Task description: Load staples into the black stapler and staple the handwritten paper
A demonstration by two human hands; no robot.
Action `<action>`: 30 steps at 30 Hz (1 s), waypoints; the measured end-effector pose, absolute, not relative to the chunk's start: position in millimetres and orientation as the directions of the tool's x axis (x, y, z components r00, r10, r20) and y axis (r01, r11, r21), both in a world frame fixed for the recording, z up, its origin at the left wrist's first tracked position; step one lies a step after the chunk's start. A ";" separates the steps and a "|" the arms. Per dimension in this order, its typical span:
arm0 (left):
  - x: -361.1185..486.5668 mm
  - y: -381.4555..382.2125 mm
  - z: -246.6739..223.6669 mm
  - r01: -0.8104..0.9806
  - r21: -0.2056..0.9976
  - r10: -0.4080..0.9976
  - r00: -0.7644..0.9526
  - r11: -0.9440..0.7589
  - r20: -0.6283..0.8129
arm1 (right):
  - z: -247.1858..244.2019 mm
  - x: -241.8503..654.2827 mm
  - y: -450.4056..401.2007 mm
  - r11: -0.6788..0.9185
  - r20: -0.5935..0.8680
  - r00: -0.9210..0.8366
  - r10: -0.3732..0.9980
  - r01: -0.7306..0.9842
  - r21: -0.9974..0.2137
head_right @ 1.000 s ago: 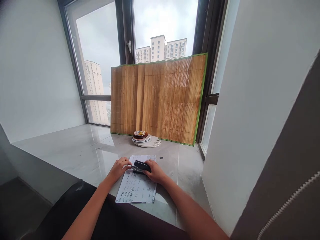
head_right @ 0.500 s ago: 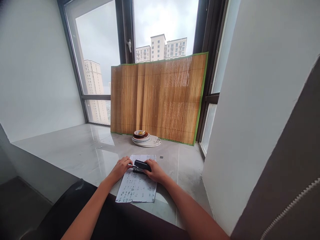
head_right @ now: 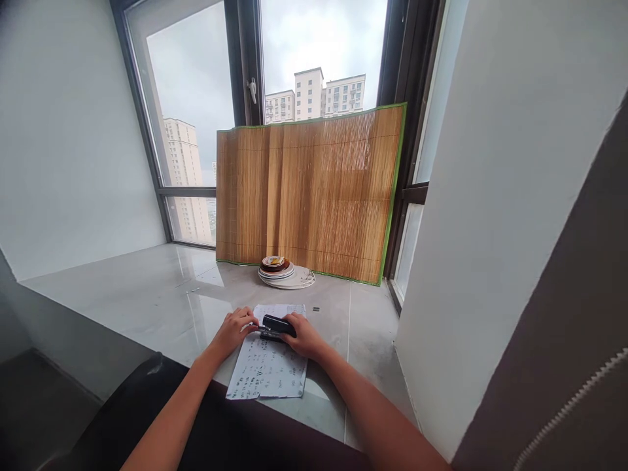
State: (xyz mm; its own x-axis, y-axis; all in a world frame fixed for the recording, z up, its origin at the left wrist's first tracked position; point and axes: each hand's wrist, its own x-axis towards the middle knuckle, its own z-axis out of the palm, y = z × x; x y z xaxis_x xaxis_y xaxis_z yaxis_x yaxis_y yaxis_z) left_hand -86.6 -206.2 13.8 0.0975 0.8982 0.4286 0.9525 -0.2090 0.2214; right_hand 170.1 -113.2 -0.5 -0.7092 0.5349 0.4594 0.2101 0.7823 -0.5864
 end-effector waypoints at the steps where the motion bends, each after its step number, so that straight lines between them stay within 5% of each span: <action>1: -87.4 -206.6 14.0 0.954 0.223 0.899 0.089 -0.201 0.430 | -0.6 170.1 -113.0 0.782 0.460 -0.709 0.534 0.209 -0.587; 30: -110.3 -205.2 5.0 0.816 0.564 0.924 -0.108 -0.129 0.368 | -2.0 170.2 -111.9 0.786 0.455 -0.711 0.536 0.223 -0.576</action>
